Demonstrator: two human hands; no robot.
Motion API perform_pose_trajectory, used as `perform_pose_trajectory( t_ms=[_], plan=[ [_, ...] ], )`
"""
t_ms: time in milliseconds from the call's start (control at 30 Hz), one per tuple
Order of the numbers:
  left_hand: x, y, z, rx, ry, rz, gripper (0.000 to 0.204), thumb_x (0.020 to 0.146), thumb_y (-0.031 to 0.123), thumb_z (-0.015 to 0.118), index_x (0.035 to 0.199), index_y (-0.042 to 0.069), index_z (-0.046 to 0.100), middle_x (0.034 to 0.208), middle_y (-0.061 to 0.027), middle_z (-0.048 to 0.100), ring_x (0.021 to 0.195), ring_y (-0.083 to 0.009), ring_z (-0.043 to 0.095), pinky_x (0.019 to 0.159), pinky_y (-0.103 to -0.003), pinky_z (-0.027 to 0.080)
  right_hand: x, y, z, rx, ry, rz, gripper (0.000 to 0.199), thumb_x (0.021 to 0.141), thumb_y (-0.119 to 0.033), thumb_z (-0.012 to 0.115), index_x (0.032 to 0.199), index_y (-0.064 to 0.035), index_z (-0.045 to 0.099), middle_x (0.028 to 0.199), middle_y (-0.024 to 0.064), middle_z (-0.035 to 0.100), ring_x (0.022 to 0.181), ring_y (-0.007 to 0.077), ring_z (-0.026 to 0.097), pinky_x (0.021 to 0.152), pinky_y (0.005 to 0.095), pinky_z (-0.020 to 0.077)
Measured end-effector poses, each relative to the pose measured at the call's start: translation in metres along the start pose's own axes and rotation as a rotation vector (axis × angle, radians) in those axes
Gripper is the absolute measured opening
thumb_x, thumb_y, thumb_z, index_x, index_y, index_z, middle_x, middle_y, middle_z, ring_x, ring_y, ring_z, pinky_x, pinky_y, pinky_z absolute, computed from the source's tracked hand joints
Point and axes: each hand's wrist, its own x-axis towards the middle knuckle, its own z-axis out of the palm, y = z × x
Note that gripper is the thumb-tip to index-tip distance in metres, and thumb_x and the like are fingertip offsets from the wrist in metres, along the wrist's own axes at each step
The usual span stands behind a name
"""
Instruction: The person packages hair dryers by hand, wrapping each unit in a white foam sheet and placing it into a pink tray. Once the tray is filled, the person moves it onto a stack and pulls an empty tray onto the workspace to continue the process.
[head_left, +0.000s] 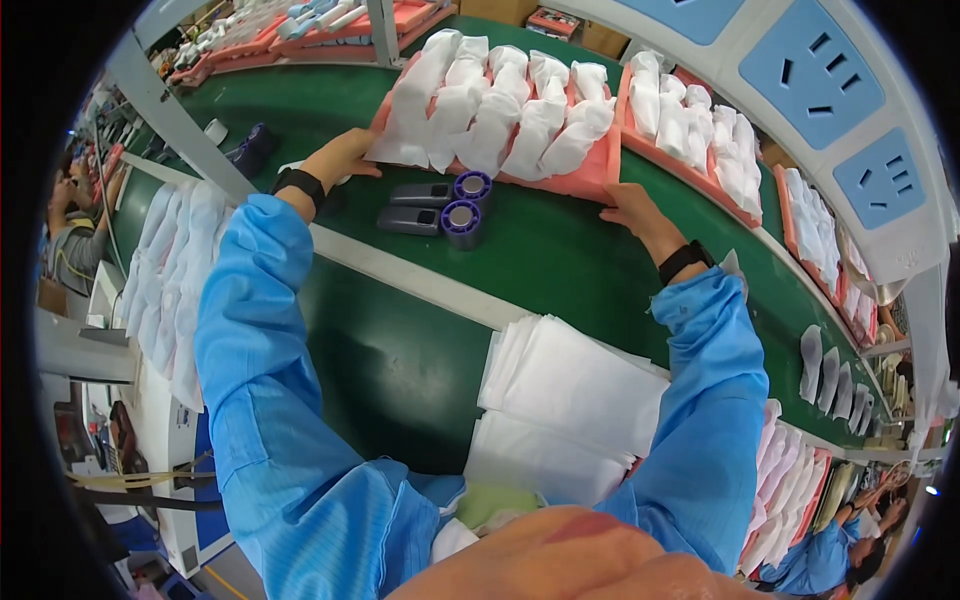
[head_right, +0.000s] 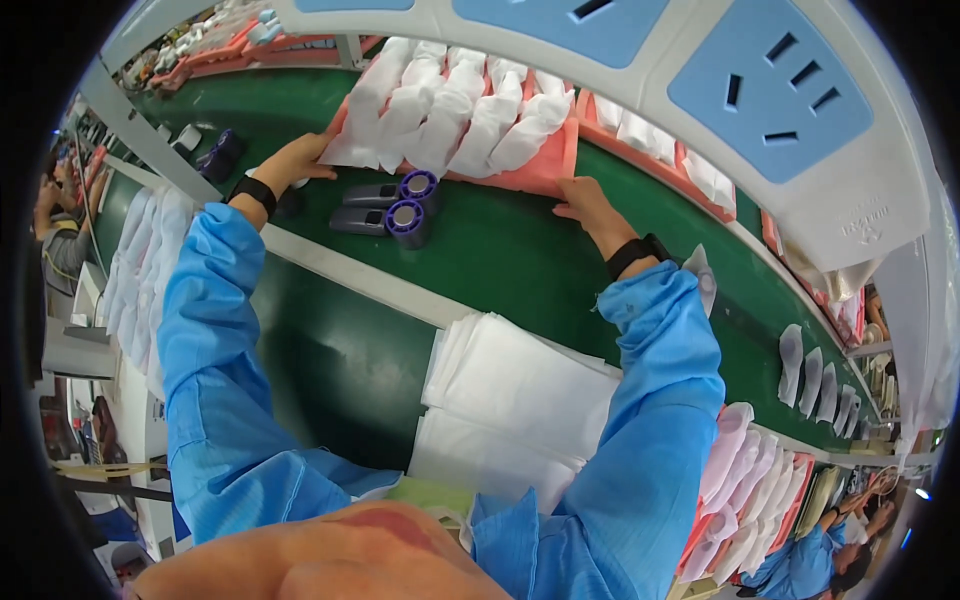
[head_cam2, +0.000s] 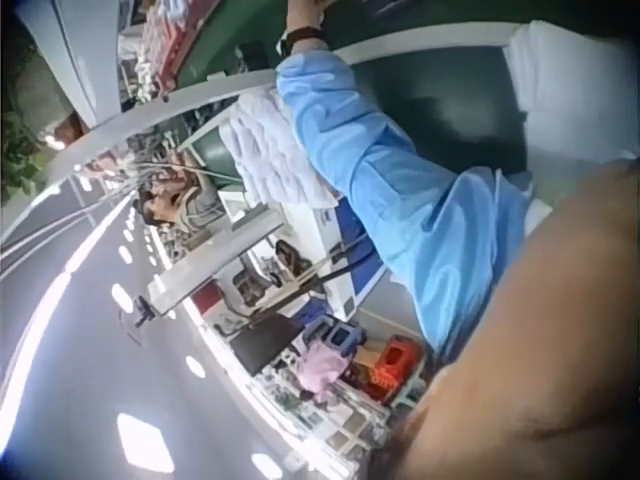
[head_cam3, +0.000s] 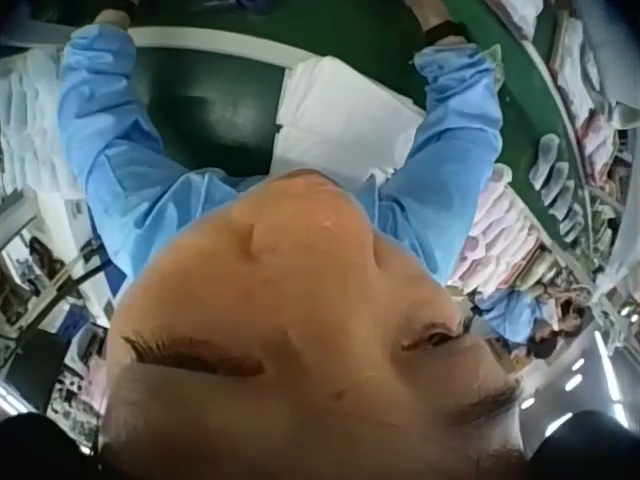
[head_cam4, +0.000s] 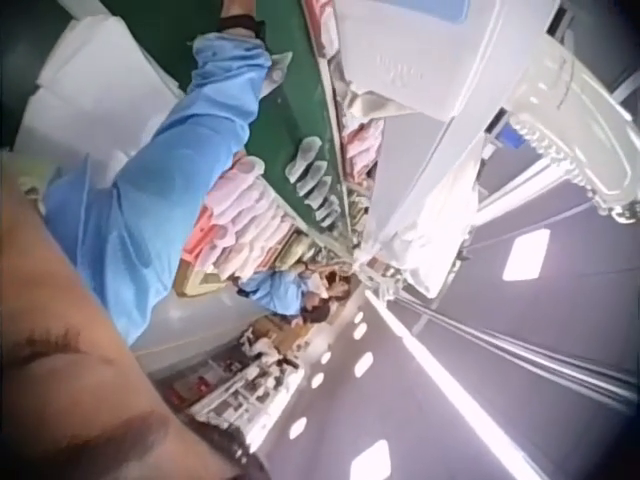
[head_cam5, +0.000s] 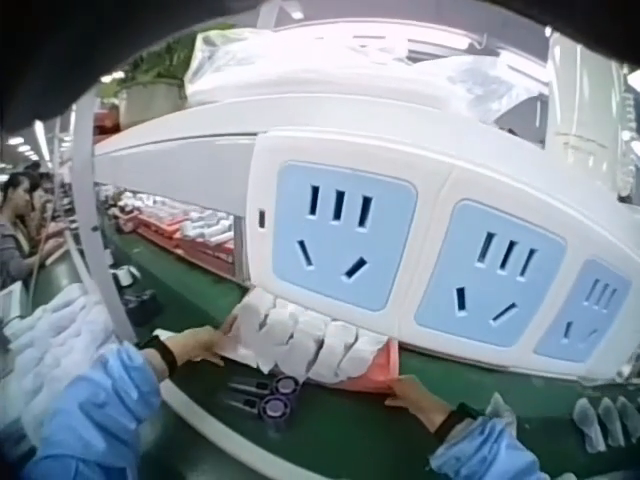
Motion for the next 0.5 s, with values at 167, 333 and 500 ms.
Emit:
perform_pose_trajectory(
  t_ms=[167, 333, 500],
  plan=[
    [-0.004, 0.006, 0.001, -0.066, -0.045, -0.220, 0.057, 0.093, 0.051, 0.050, 0.130, 0.007, 0.047, 0.125, -0.0106, 0.054, 0.105, -0.0295, 0.056, 0.078, -0.042, 0.054, 0.074, 0.032, -0.005, -0.408, -0.368, -0.724, 0.016, 0.081, -0.012, 0.067, 0.091, -0.0027, 0.059, 0.086, 0.0119, 0.056, 0.079, 0.0271, 0.057, 0.073, 0.0377, 0.0521],
    [0.010, 0.060, 0.043, -0.144, -0.005, 0.104, 0.060, 0.091, 0.056, 0.050, 0.131, 0.012, 0.047, 0.131, -0.0080, 0.050, 0.110, -0.0295, 0.053, 0.085, -0.043, 0.052, 0.142, 0.043, -0.036, -0.342, -0.140, -0.942, 0.014, 0.082, -0.009, 0.066, 0.090, -0.0007, 0.059, 0.089, 0.0142, 0.056, 0.082, 0.0295, 0.057, 0.076, 0.0424, 0.0527],
    [0.051, -0.004, -0.007, -0.359, 0.034, 0.267, 0.046, 0.096, 0.044, 0.046, 0.130, 0.013, 0.048, 0.129, -0.0085, 0.051, 0.112, -0.0301, 0.053, 0.094, -0.045, 0.044, 0.115, -0.013, 0.096, -0.986, 0.058, -0.689, 0.019, 0.080, 0.006, 0.059, 0.099, 0.0037, 0.054, 0.096, 0.0119, 0.053, 0.092, 0.0265, 0.055, 0.082, 0.0443, 0.0545]
  ],
)
